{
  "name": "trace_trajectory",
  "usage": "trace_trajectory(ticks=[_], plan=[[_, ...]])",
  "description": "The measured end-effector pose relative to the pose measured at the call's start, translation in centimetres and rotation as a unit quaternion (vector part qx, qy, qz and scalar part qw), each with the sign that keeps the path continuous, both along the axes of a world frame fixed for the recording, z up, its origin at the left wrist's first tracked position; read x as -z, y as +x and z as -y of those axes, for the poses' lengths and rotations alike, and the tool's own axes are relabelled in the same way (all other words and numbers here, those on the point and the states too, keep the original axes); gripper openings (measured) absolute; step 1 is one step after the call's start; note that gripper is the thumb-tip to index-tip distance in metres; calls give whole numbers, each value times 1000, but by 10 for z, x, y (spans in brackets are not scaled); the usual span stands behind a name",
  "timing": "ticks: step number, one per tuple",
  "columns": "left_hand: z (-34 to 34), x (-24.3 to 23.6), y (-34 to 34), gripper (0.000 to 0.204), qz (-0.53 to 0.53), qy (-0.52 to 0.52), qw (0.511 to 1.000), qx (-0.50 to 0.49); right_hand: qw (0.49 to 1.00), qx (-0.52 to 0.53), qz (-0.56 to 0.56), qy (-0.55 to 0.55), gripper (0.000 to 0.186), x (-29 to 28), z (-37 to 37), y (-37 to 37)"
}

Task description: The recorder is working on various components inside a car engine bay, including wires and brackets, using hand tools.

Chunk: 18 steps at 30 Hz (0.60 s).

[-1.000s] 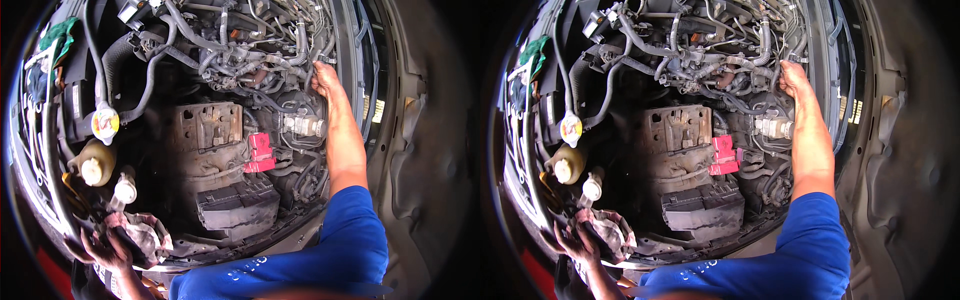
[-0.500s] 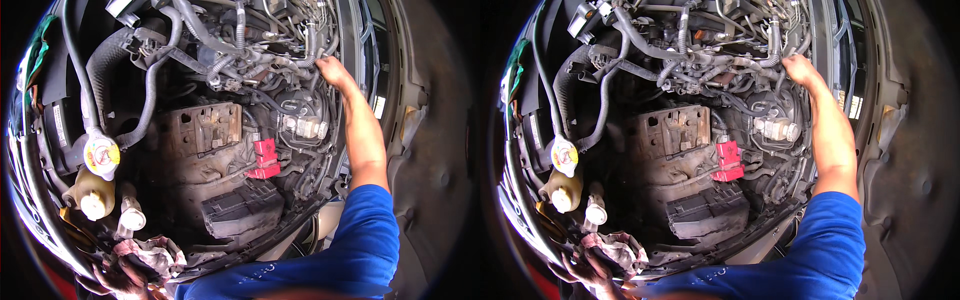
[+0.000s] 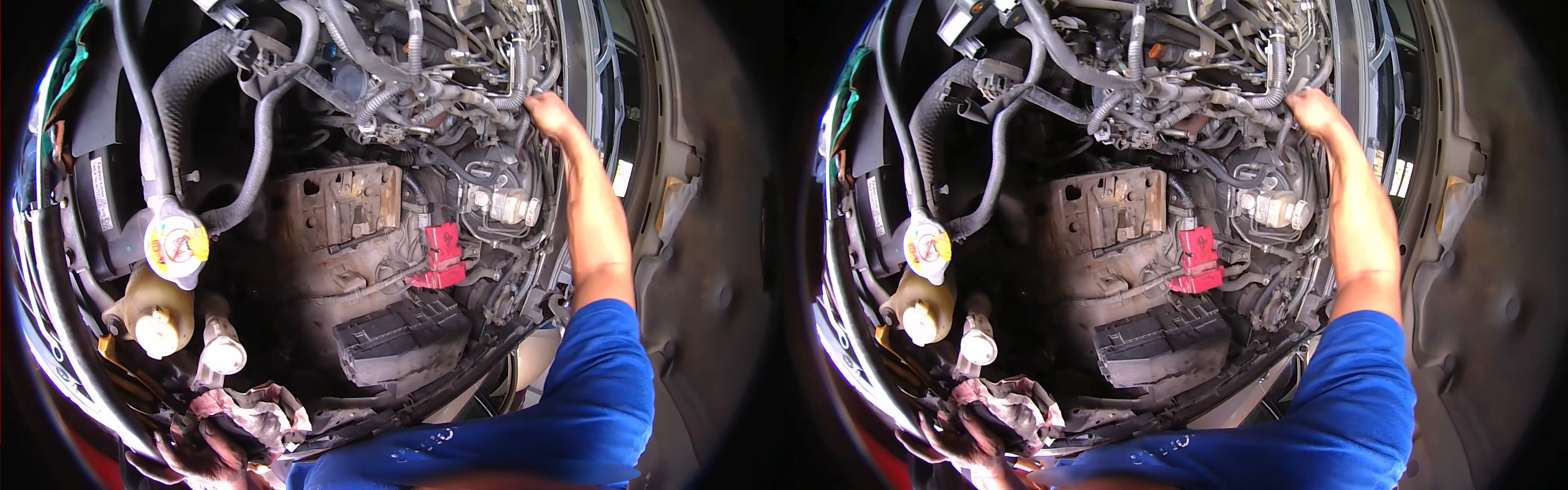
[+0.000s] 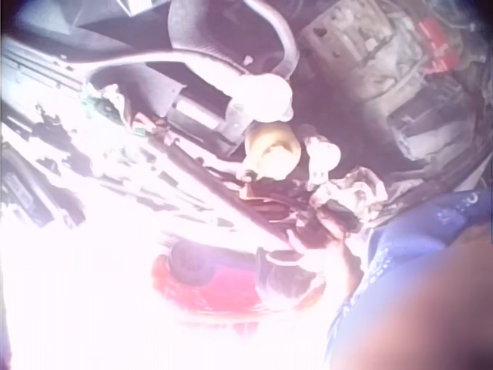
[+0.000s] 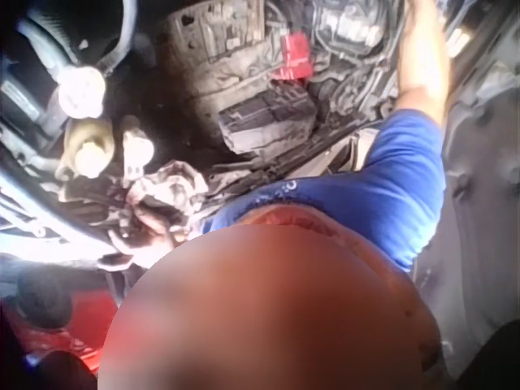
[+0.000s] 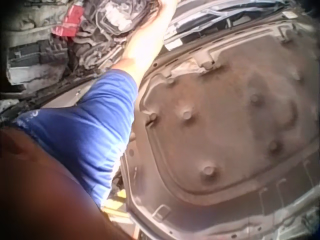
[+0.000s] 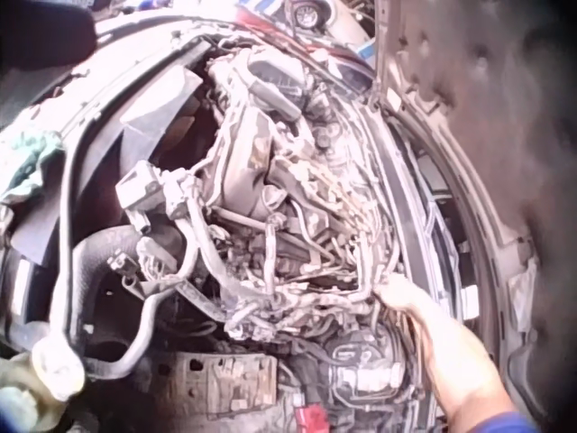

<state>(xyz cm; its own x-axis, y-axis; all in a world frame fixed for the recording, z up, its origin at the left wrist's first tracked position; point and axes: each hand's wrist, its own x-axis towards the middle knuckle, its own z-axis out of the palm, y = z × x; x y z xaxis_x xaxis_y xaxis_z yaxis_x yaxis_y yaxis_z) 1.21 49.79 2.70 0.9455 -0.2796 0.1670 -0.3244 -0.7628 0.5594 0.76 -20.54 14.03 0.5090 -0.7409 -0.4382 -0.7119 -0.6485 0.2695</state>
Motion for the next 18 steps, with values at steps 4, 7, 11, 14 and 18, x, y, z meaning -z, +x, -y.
trace_trajectory(ticks=[4, 7, 11, 14, 18], plan=[[-2, 0, -2, 54, -1, -10, 1000, -25, 964, -151, -204, -75, 36, -3, -12, 33], [-3, -1, -1, 55, -23, -33, 999, -1, 956, -202, -204, -62, 37, -5, -13, 30], [-7, -2, -1, 54, -18, -8, 1000, -21, 999, -27, 1, -41, 40, -2, -5, -1], [-11, 1, -6, 53, -9, 29, 999, -35, 912, 306, 244, 122, 36, 8, -3, -23], [-16, 8, -14, 58, -79, -100, 992, -18, 913, 307, 246, 110, 36, 5, -7, -28]])
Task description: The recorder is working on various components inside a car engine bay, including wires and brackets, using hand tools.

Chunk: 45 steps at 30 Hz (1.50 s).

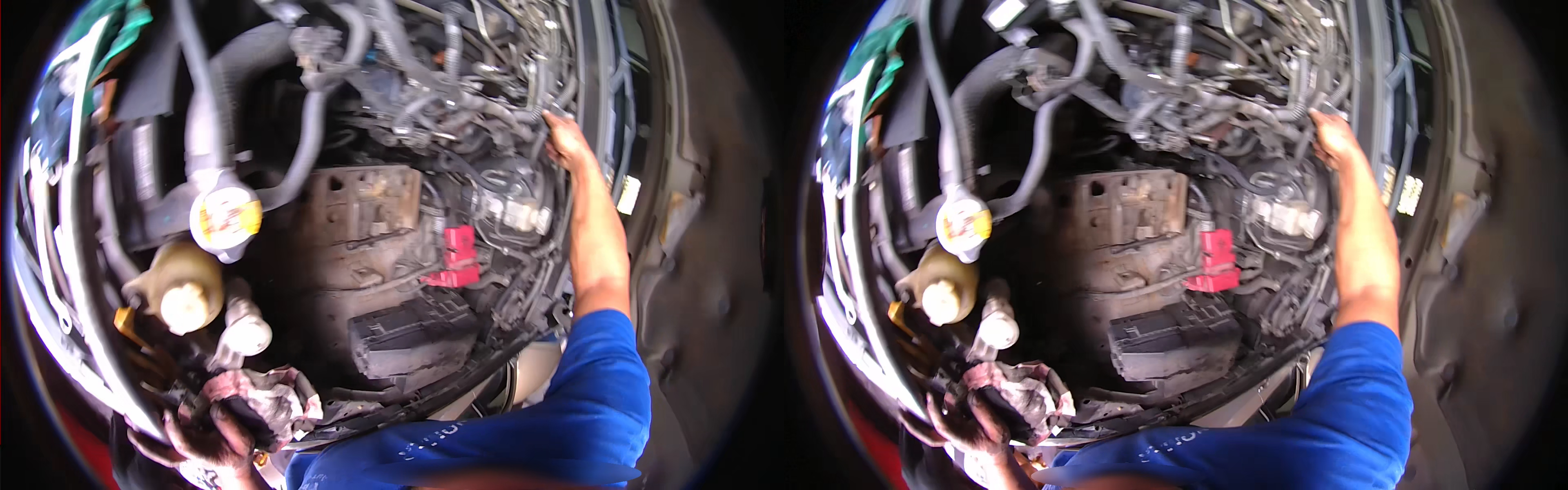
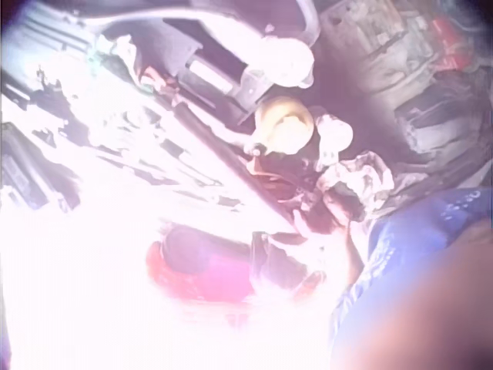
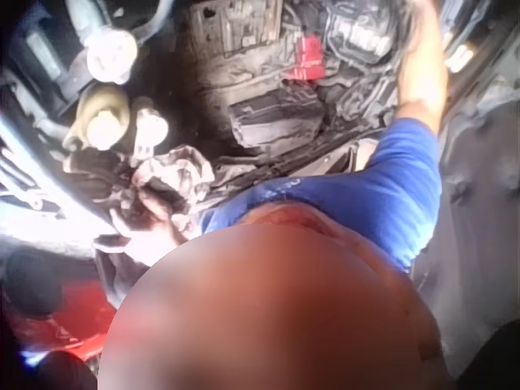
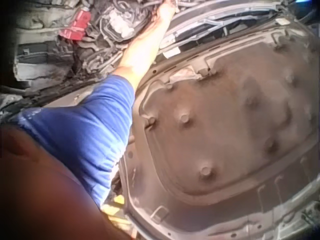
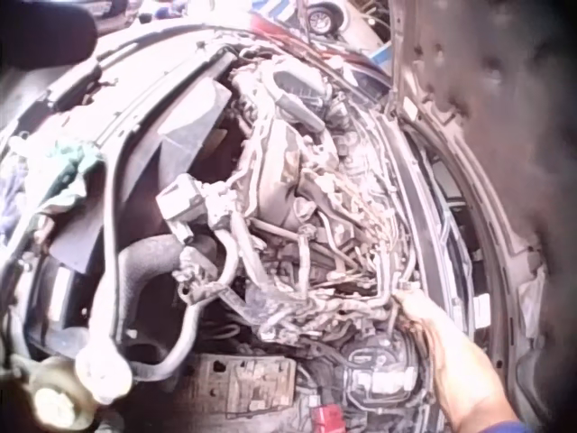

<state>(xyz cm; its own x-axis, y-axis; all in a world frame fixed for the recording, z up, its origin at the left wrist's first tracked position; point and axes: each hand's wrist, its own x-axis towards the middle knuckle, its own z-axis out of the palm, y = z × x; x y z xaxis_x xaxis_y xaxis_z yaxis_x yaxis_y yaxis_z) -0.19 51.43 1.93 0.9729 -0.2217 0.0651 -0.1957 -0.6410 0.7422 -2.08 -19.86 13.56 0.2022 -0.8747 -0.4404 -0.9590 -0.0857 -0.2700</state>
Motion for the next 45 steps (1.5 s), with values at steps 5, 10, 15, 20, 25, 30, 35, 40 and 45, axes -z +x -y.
trace_trajectory(ticks=[5, 10, 15, 20, 25, 30, 35, 40, 45], plan=[[-2, -9, -3, 64, -35, -88, 994, 59, 952, -123, -71, -270, 67, -21, -12, 21], [-3, -11, 10, 65, 113, 18, 992, 45, 902, -231, 131, -341, 38, -31, -103, 44], [-10, -15, 21, 76, 197, -104, 968, 114, 852, -455, 260, 16, 1, -16, -300, 55], [-17, -37, 67, 59, 144, -73, 986, 37, 764, -592, 217, 139, 21, -9, -435, 74], [2, -64, 118, 50, -157, 160, 974, 30, 720, -641, 204, 170, 24, 2, -485, 67], [7, -72, 109, 44, -92, 116, 989, 28, 721, -607, 265, 202, 25, 22, -494, 48], [-14, -71, 101, 43, 129, 45, 990, 18, 730, -559, 348, 183, 24, 20, -491, 35], [2, -93, 95, 43, 203, -101, 972, 69, 693, -452, 542, 146, 51, 9, -476, 47], [96, -111, 58, 44, 23, -243, 946, 214, 561, -181, 580, 562, 46, -3, -431, 24]])
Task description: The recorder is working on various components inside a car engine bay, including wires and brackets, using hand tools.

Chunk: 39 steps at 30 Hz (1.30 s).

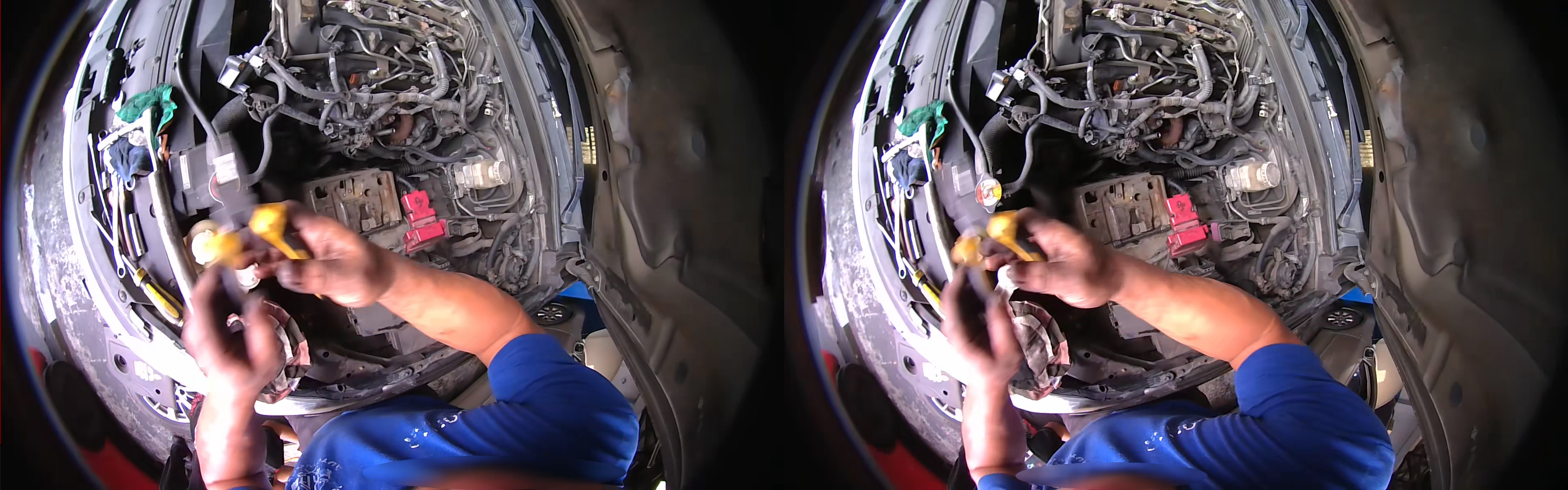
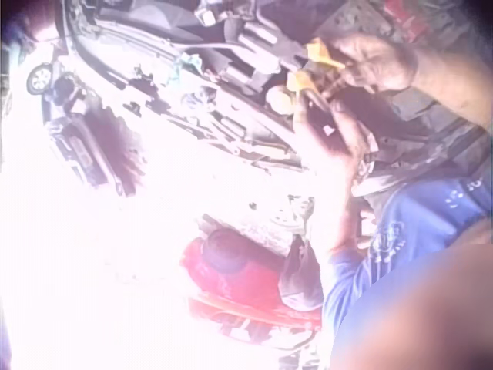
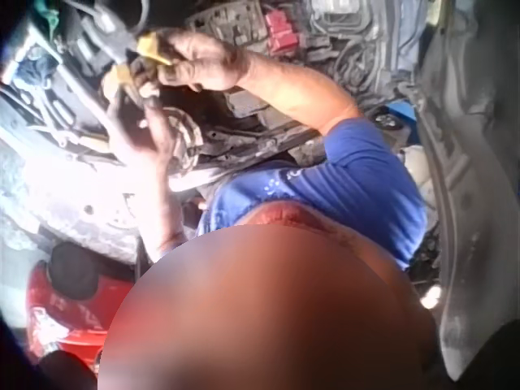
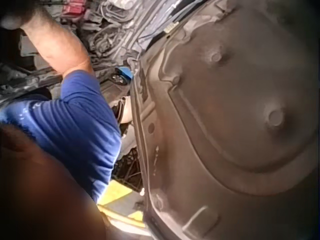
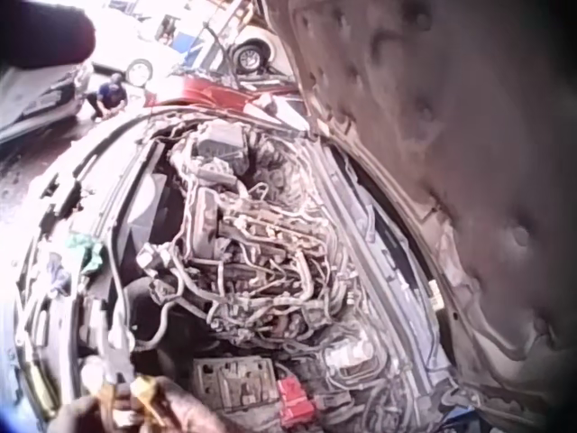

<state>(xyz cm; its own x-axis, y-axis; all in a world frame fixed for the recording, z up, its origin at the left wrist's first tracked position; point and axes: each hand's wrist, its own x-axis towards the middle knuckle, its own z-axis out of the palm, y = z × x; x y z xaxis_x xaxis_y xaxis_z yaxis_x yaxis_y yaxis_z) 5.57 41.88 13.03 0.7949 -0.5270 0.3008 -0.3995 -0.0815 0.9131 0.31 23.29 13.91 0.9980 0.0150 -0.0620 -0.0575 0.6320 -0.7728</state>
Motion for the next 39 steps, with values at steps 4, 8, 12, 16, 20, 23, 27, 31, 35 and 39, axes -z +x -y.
trace_trajectory(ticks=[4, 8, 12, 16, 20, 23, 27, 31, 35, 39], plan=[[94, 0, -21, 45, -72, 24, 991, 107, 980, 44, -170, -98, 30, -24, 62, -55], [159, 5, -38, 69, 4, 61, 975, 211, 925, 227, -253, -171, 30, -49, 141, -90], [174, 31, -50, 63, 15, 105, 951, 291, 762, 298, -417, -397, 28, -85, 230, -105], [178, 67, -54, 54, 30, 139, 937, 321, 649, 250, -526, -490, 18, -97, 300, -98], [175, 78, -61, 47, 61, 171, 915, 361, 592, 170, -604, -506, 19, -99, 338, -80], [171, 74, -64, 43, 75, 155, 912, 372, 605, 141, -626, -472, 20, -102, 346, -63], [169, 66, -68, 45, 64, 137, 912, 380, 587, 99, -652, -470, 26, -111, 345, -41], [169, 64, -69, 49, 56, 126, 912, 387, 536, 48, -671, -511, 39, -116, 343, -19], [170, 64, -70, 49, 47, 123, 910, 393, 471, 18, -701, -535, 46, -108, 338, 0], [170, 64, -71, 49, 45, 120, 910, 394, 439, 2, -679, -588, 35, -100, 329, 14]])
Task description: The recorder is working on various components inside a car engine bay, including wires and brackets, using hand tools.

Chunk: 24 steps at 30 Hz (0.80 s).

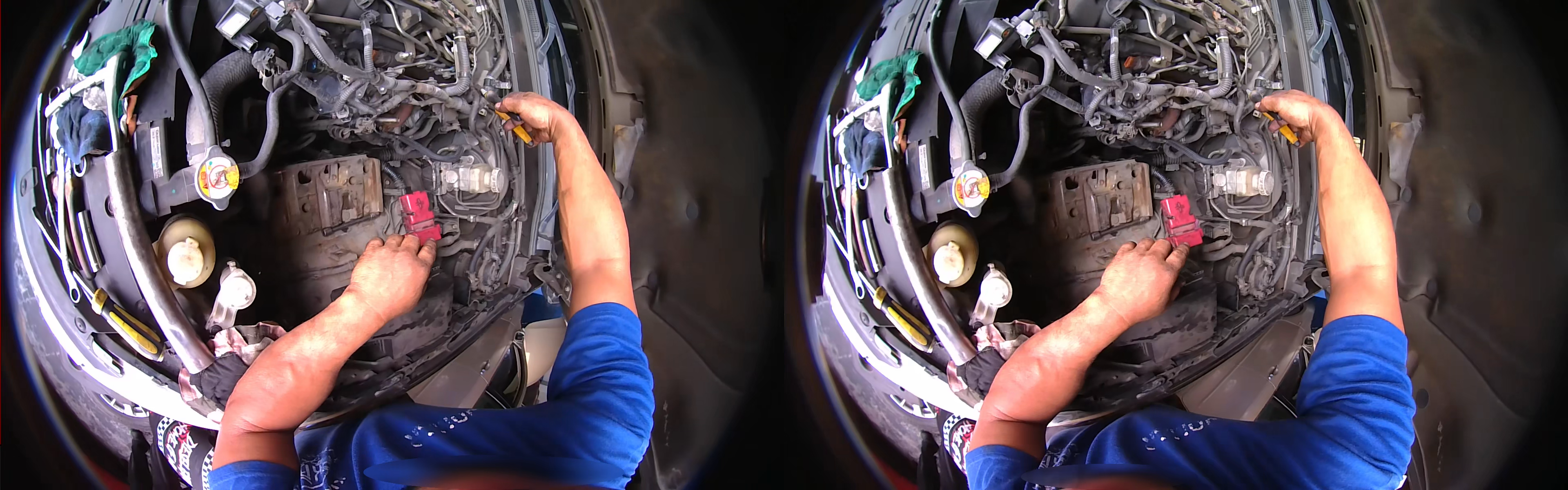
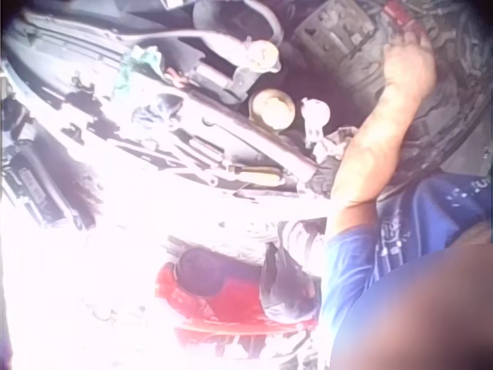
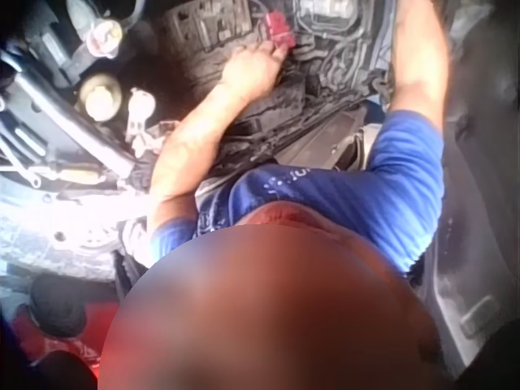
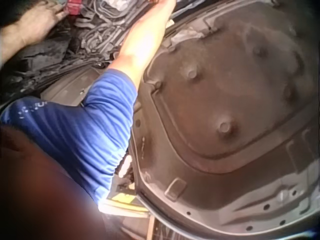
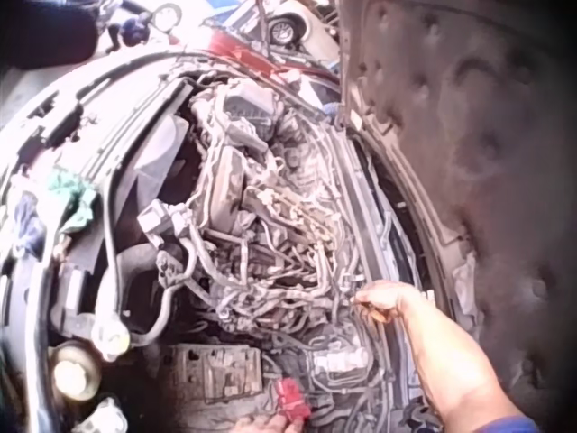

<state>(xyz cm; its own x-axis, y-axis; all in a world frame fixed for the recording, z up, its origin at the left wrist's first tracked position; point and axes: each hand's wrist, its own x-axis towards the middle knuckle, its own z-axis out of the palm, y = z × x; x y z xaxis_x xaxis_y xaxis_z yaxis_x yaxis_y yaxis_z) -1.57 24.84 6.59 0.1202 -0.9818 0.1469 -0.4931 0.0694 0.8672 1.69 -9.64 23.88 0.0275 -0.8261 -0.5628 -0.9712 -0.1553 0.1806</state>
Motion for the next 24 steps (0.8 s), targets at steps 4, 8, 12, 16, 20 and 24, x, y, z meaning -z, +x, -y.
trace_trajectory(ticks=[4, 8, 12, 16, 20, 24], plan=[[1, 0, 0, 50, -11, 5, 1000, 8, 1000, -12, 14, -9, 34, 1, -6, 3], [0, -2, 0, 50, -13, 4, 1000, 8, 998, 19, 66, -12, 30, 8, -4, -4], [1, -3, 0, 52, -11, 13, 1000, 20, 997, -19, 70, -3, 22, 15, 6, -13], [1, -2, -1, 53, -18, 10, 1000, 19, 994, -32, 108, -13, 23, 22, 8, -25], [2, -1, -2, 53, -21, 11, 999, 21, 979, -135, 126, -88, 42, 38, 2, -42], [1, -2, -2, 53, -27, 9, 999, 21, 975, -28, 213, -55, 54, 49, 0, -50]])
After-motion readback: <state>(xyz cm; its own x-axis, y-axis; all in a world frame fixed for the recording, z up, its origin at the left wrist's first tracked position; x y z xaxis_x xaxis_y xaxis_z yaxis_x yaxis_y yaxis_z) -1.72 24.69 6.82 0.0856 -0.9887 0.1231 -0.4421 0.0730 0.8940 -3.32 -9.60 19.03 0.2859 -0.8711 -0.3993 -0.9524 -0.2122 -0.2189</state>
